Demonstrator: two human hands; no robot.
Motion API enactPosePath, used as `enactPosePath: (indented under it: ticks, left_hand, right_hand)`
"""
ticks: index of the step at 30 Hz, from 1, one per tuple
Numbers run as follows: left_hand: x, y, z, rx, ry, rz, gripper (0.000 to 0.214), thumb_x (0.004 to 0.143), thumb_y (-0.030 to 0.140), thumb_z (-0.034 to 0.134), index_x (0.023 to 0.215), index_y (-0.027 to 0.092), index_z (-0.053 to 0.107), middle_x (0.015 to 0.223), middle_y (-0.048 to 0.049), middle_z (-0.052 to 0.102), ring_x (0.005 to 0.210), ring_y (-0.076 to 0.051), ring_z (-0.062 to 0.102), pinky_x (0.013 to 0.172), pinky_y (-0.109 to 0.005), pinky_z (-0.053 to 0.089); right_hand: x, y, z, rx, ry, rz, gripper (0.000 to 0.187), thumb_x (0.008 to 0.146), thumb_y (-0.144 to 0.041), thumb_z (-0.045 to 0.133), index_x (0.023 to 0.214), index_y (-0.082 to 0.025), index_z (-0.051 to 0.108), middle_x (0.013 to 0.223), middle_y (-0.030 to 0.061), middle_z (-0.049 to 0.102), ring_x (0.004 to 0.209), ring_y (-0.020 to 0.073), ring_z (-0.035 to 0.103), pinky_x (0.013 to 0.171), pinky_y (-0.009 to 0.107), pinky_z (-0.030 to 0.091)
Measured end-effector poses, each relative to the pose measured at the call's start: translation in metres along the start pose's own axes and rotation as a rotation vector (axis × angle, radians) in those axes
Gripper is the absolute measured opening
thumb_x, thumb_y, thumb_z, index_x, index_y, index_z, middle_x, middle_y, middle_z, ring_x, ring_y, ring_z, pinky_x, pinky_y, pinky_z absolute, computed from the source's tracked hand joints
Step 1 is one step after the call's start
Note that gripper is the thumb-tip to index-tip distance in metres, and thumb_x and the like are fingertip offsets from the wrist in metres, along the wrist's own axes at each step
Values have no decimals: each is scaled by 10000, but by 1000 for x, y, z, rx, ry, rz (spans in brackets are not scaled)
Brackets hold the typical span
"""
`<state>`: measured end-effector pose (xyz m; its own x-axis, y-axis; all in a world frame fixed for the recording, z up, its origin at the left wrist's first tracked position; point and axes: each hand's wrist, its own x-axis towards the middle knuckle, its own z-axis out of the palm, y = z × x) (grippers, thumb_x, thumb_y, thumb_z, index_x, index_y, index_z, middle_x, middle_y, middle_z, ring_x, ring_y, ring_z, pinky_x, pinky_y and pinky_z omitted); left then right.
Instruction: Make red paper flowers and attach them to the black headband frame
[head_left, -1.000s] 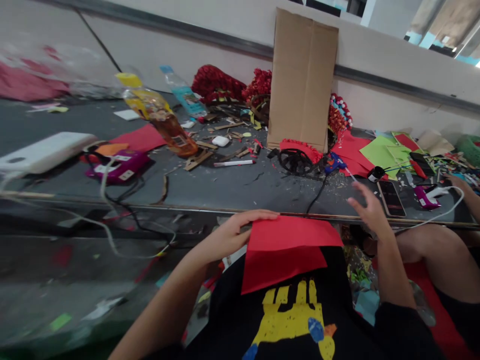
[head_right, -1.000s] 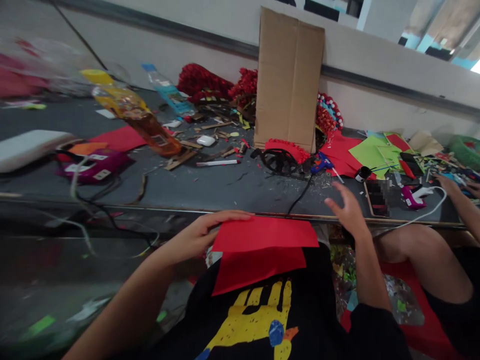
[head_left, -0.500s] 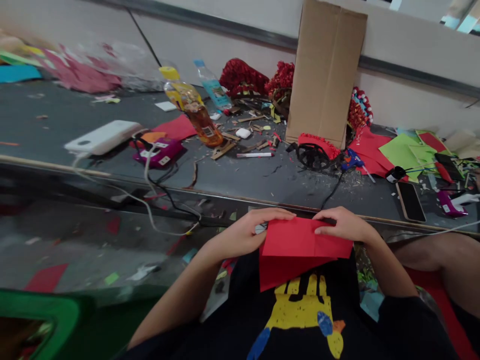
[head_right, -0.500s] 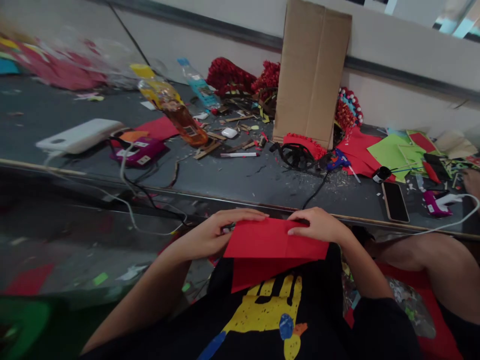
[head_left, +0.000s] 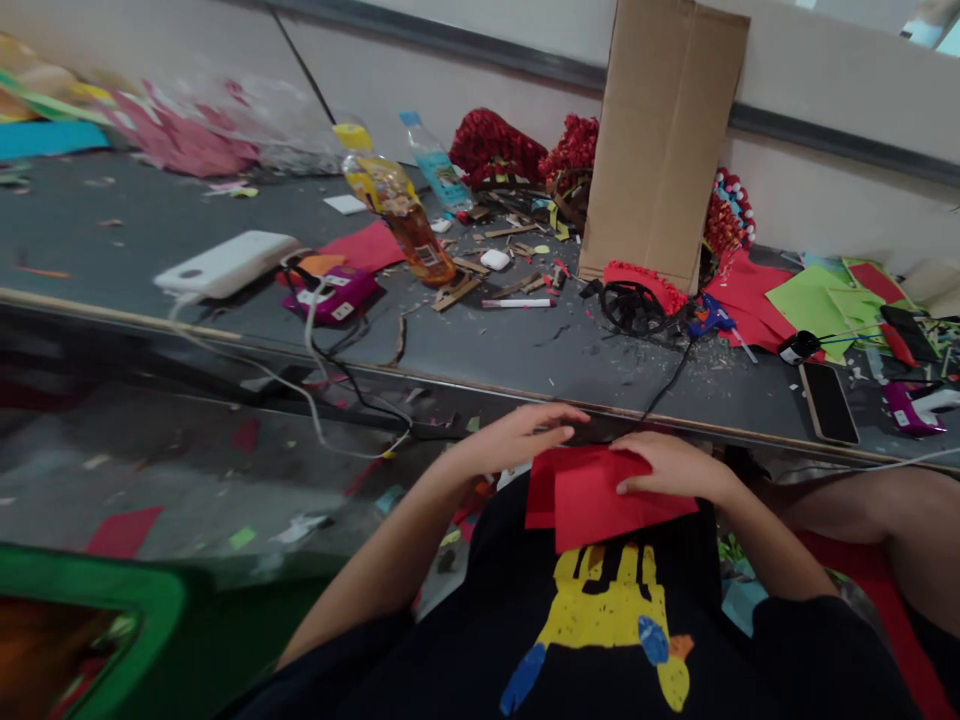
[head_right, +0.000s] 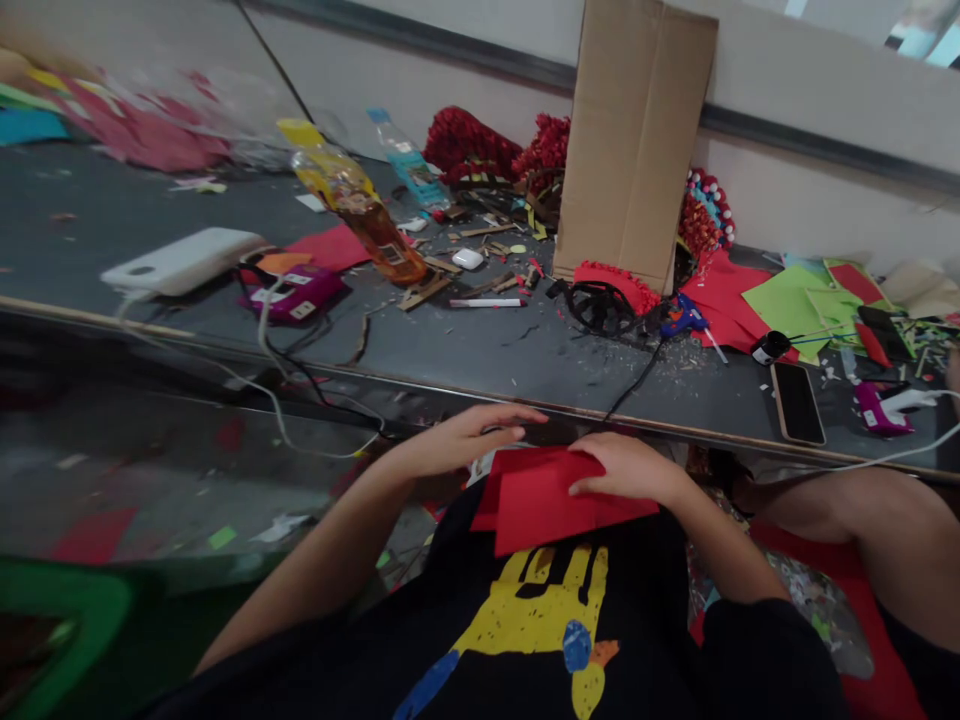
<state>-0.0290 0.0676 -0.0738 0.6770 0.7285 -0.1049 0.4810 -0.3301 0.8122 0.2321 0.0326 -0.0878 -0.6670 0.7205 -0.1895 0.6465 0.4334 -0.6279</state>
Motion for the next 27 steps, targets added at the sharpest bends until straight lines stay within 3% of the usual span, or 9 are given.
enactPosePath:
  ticks: [3,7,10,13,15,19,21,24,27]
  left_hand:
    - [6,-12,24,114,-62,-29,489,897,500,454,1234,162,560,1338,-105,555,1233,-220,521,1078,-382,380]
    - [14,-19,48,278,-169,-43,738,788,632,563,1327,133,488,1416,-159,464,1300,-298,453,1101,-413,350]
    - [19,-17,54,336,-220,-65,901,713,683,610,1395,129,414,1449,-165,417,1327,-332,413,1107,-412,350]
    - [19,-12,54,355,-266,-74,1006,671,706,630,1440,122,346,1478,-173,363,1352,-344,372,1117,-416,337]
    - [16,-9,52,354,-277,-72,1020,676,686,637,1462,132,301,1502,-158,322,1370,-334,342,1124,-404,329]
    - [8,-7,46,351,-297,-102,897,758,542,608,1478,137,258,1533,-130,258,1400,-289,296,1141,-381,301]
    - [5,-4,40,348,-315,-124,822,805,484,554,1480,129,247,1538,-129,242,1405,-264,293,1146,-373,289]
    - [-1,5,31,338,-322,-150,825,815,569,521,1477,150,264,1526,-127,274,1385,-270,336,1134,-384,305]
    - [-5,15,27,314,-327,-119,947,724,701,572,1463,174,304,1494,-133,346,1339,-303,405,1107,-405,343]
  right_hand:
    - [3,14,20,-16,4,29,629,758,-480,683,1298,-192,536,1336,138,564,1240,285,516,1061,455,385]
    - [1,32,31,23,-62,105,916,624,-533,770,1400,-193,421,1462,173,416,1375,327,355,1125,496,291]
    - [-4,45,33,97,-138,183,1060,578,-564,783,1451,-163,335,1522,201,299,1425,331,257,1158,489,234]
    - [-8,63,34,166,-106,267,1144,535,-586,795,1476,-185,283,1530,191,286,1420,338,269,1159,494,233]
    - [-10,77,35,242,-71,289,1107,563,-585,780,1475,-199,286,1525,166,314,1404,321,313,1159,478,246]
    - [-16,93,41,387,70,285,782,724,-564,669,1391,-225,441,1466,112,436,1349,279,416,1147,468,274]
    - [-21,92,42,417,142,294,697,736,-545,667,1331,-215,514,1405,119,510,1300,284,474,1125,479,309]
    - [-32,83,40,523,172,232,705,653,-504,760,1266,-213,567,1367,122,544,1265,276,507,1098,465,357]
    - [-42,71,31,684,162,127,665,606,-473,805,1190,-218,615,1340,116,567,1254,252,523,1084,442,386]
